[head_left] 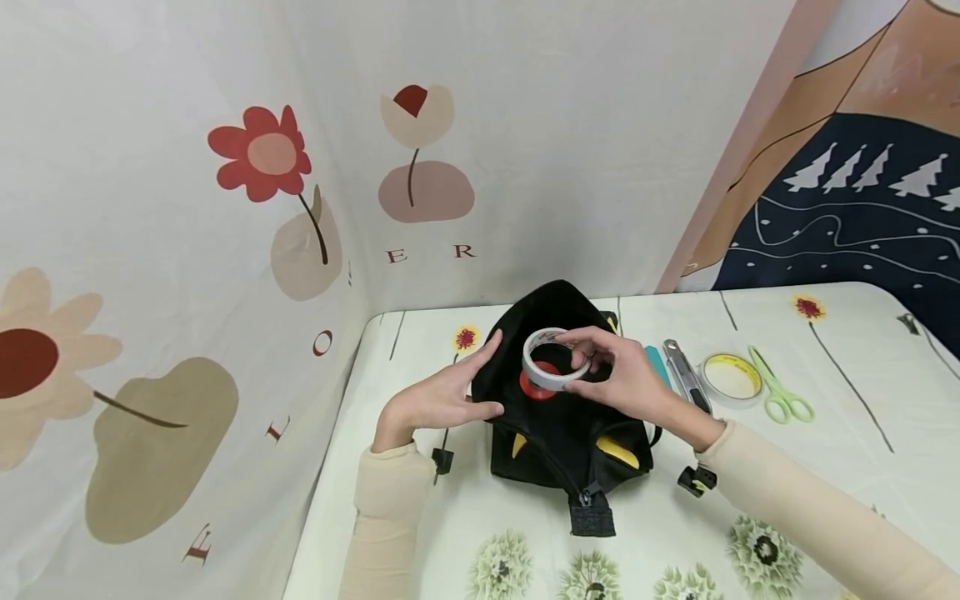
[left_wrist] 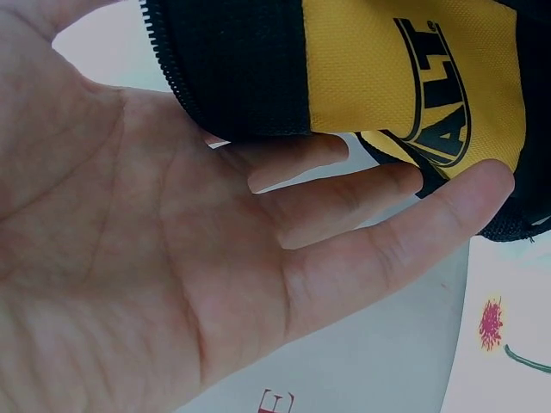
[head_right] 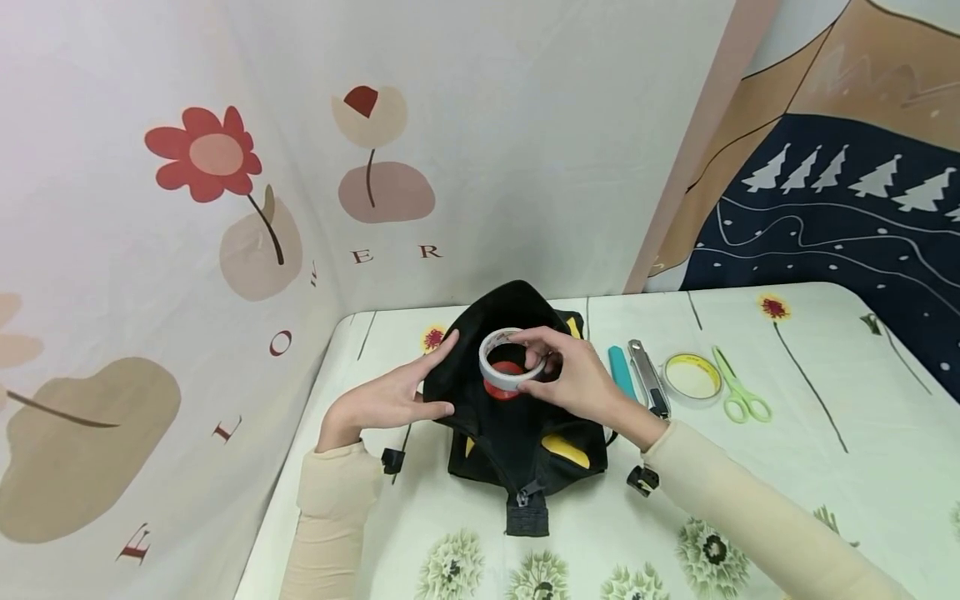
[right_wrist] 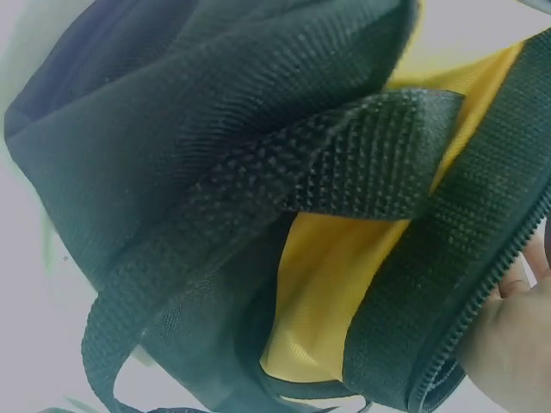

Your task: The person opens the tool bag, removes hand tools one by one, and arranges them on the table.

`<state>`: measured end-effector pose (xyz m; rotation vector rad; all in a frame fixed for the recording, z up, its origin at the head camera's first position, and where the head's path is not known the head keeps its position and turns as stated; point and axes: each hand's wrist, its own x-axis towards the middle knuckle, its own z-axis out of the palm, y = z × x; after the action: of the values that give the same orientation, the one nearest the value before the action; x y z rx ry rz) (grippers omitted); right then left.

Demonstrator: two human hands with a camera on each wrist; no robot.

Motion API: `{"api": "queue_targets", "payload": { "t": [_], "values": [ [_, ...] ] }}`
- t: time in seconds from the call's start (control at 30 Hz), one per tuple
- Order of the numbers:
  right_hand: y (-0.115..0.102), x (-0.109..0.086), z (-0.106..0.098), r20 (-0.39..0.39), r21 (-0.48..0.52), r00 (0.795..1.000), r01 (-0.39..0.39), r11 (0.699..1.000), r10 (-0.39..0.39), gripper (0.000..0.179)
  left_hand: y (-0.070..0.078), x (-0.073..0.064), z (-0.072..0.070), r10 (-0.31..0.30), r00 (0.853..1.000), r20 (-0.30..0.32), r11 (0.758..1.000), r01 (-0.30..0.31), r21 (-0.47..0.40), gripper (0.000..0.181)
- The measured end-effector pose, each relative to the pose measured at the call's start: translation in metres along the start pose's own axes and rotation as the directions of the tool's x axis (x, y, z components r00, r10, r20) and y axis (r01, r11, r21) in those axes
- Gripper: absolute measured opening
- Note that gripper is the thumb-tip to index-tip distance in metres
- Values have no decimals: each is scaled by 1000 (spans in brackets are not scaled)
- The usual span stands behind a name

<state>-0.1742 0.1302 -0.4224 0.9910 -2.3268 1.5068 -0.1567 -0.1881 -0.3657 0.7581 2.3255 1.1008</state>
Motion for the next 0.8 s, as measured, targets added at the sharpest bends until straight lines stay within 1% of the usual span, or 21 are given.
{"api": "queue_targets", "payload": {
  "t": [0.23, 0.5, 0.67, 0.8],
  "values": [
    [-9, -7, -9, -46, 98, 999, -6, 995, 10, 58, 0, 0, 0, -1, 1000, 4, 1000, 1, 1, 104],
    [-22, -12, -21, -127, 188, 992, 29, 982, -5, 61, -1, 1, 1, -13, 1000, 3, 1000, 13, 1, 104],
    [-23, -15, -29, -179, 198, 983, 64, 978, -28, 62, 0, 0, 1, -16, 1000, 5, 1000, 16, 2, 104],
    [-22, -21, -40, -219, 233, 975, 87, 969, -35, 64, 0, 1, 1, -10, 1000, 8, 1000, 10, -1, 104]
  ]
}}
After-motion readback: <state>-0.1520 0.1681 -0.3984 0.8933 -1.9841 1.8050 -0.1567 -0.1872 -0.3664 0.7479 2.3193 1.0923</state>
